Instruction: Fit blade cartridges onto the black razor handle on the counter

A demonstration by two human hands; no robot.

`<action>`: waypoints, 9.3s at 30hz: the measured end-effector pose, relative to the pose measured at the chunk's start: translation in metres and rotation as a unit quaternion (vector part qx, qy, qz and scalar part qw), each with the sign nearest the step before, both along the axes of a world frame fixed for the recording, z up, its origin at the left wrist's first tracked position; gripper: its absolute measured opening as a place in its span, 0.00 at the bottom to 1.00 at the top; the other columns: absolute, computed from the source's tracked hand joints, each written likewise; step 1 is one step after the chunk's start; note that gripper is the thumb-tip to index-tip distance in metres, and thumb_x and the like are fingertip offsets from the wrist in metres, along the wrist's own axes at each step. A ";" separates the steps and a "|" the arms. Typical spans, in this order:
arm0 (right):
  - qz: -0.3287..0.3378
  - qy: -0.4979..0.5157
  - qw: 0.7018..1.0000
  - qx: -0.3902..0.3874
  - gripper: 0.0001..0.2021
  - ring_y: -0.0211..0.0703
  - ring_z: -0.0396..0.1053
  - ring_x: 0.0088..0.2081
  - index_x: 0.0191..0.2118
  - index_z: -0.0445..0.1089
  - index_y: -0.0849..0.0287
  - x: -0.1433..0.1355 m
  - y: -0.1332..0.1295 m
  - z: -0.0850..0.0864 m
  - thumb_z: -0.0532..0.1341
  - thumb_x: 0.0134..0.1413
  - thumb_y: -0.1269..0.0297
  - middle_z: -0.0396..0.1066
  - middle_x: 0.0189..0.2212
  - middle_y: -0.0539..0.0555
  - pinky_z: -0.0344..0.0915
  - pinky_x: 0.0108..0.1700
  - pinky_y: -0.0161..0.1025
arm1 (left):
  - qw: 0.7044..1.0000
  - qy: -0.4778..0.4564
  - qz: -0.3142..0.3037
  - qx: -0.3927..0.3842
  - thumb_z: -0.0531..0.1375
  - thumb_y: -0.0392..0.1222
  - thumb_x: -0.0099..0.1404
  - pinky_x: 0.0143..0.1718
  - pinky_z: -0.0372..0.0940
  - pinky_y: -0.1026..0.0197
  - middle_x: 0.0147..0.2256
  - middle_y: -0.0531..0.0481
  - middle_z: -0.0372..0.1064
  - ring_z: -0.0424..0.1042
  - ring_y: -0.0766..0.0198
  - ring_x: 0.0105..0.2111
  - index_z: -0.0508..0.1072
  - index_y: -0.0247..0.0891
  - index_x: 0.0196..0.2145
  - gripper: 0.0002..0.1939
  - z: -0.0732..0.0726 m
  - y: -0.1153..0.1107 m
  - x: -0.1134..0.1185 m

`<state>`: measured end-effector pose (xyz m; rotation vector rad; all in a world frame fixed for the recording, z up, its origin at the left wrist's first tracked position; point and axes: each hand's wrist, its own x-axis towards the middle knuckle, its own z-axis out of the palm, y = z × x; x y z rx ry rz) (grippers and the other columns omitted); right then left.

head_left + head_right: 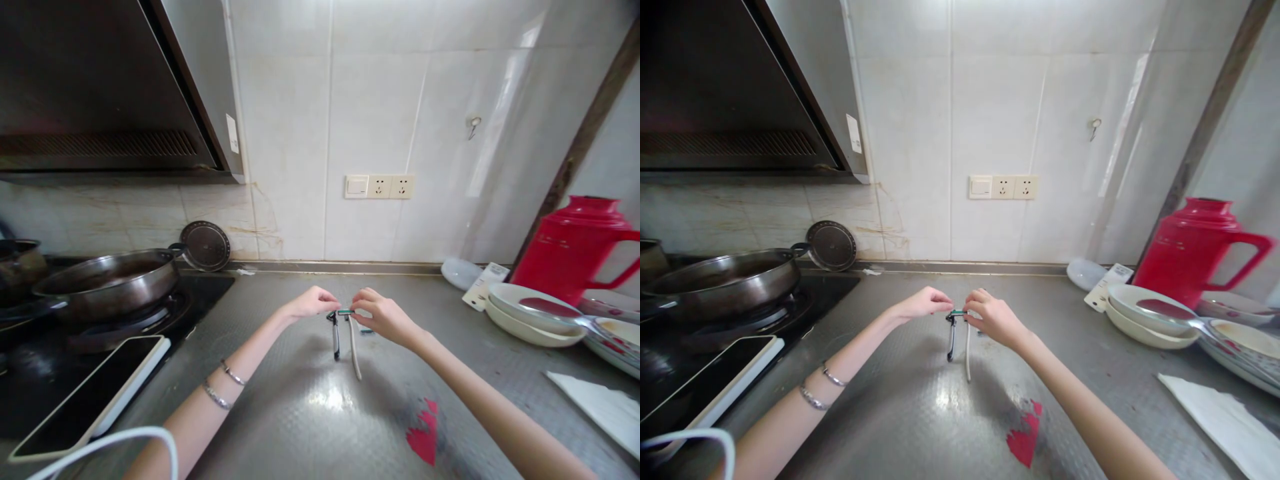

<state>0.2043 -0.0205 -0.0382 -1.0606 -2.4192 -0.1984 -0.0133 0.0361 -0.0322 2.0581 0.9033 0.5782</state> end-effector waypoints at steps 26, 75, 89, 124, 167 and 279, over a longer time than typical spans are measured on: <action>-0.081 -0.098 0.984 -0.127 0.06 0.46 0.65 0.44 0.31 0.75 0.55 0.048 0.039 -0.040 0.59 0.49 0.66 0.66 0.44 0.55 0.65 0.39 0.38 | 0.926 0.256 -0.004 0.276 0.62 0.50 0.52 0.54 0.48 0.48 0.44 0.41 0.68 0.64 0.49 0.48 0.58 0.37 0.51 0.32 -0.065 0.009 0.086; -0.203 0.054 0.971 -0.114 0.18 0.49 0.63 0.52 0.48 0.68 0.65 0.087 0.030 -0.092 0.50 0.56 0.64 0.67 0.49 0.64 0.56 0.55 0.45 | 0.957 0.069 0.254 0.120 0.54 0.37 0.57 0.47 0.59 0.59 0.42 0.41 0.70 0.68 0.59 0.44 0.70 0.32 0.42 0.15 -0.068 0.021 -0.041; -0.146 0.071 0.983 -0.082 0.16 0.49 0.63 0.50 0.45 0.69 0.62 0.057 0.003 -0.083 0.51 0.53 0.68 0.67 0.47 0.61 0.59 0.53 0.46 | 0.932 0.272 0.203 0.130 0.53 0.59 0.56 0.31 0.62 0.60 0.29 0.42 0.73 0.72 0.56 0.31 0.74 0.35 0.26 0.23 -0.073 -0.055 0.013; -0.298 0.238 0.893 -0.238 0.14 0.36 0.68 0.19 0.31 0.72 0.64 0.042 -0.013 -0.042 0.54 0.51 0.59 0.73 0.21 0.54 0.57 0.17 0.27 | 0.902 0.290 0.152 0.280 0.43 0.58 0.64 0.37 0.64 0.57 0.35 0.41 0.73 0.73 0.54 0.37 0.72 0.37 0.39 0.26 -0.038 -0.092 0.089; -0.343 0.141 0.907 -0.201 0.26 0.40 0.71 0.25 0.30 0.75 0.62 0.075 -0.023 -0.033 0.46 0.58 0.49 0.75 0.23 0.56 0.60 0.24 0.30 | 0.897 0.311 0.173 0.261 0.47 0.41 0.65 0.36 0.65 0.59 0.34 0.39 0.74 0.73 0.55 0.37 0.74 0.35 0.37 0.16 -0.035 -0.099 0.106; -0.258 -0.028 0.904 -0.341 0.32 0.46 0.66 0.38 0.53 0.64 0.64 0.273 -0.010 -0.050 0.62 0.36 0.66 0.64 0.49 0.61 0.63 0.41 0.38 | 0.971 0.054 0.072 0.220 0.53 0.45 0.62 0.56 0.52 0.54 0.54 0.43 0.60 0.57 0.57 0.55 0.59 0.38 0.54 0.23 -0.059 -0.029 0.040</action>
